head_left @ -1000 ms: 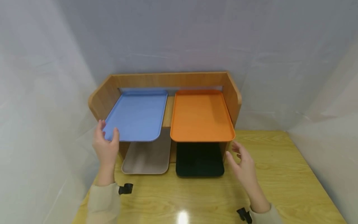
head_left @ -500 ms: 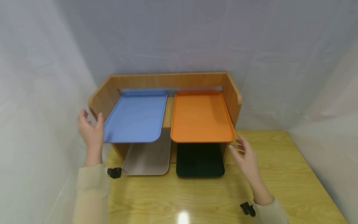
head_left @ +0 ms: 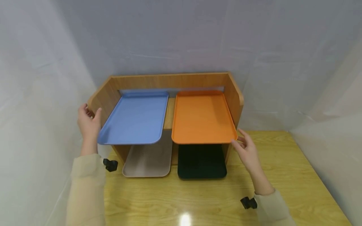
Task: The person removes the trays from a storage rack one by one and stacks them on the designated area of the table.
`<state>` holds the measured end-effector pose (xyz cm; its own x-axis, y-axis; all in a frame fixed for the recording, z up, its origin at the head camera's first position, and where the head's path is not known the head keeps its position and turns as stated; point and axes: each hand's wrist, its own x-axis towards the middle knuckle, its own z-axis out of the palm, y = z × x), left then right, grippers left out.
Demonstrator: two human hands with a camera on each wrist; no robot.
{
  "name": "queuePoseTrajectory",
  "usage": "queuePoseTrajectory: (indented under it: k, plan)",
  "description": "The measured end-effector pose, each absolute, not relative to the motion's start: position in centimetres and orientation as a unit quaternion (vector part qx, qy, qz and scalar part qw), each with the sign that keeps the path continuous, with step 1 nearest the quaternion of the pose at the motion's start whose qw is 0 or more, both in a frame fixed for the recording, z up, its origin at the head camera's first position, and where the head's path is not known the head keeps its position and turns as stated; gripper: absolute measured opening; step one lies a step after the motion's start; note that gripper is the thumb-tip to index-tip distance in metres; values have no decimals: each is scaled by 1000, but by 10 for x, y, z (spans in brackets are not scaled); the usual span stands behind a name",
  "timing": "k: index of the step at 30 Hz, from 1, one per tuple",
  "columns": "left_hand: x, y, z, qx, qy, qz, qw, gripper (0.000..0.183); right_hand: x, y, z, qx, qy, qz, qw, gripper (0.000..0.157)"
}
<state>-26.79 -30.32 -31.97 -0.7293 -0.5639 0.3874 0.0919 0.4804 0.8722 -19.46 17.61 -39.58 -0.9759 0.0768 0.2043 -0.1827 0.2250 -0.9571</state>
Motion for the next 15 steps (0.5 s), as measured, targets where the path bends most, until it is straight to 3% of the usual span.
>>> queuePoseTrajectory:
  k: [15]
  plan:
    - [-274, -318, -316, 190, -802, -474, 310, 44, -212, 167, -394, 60, -636, 769, -1, 63]
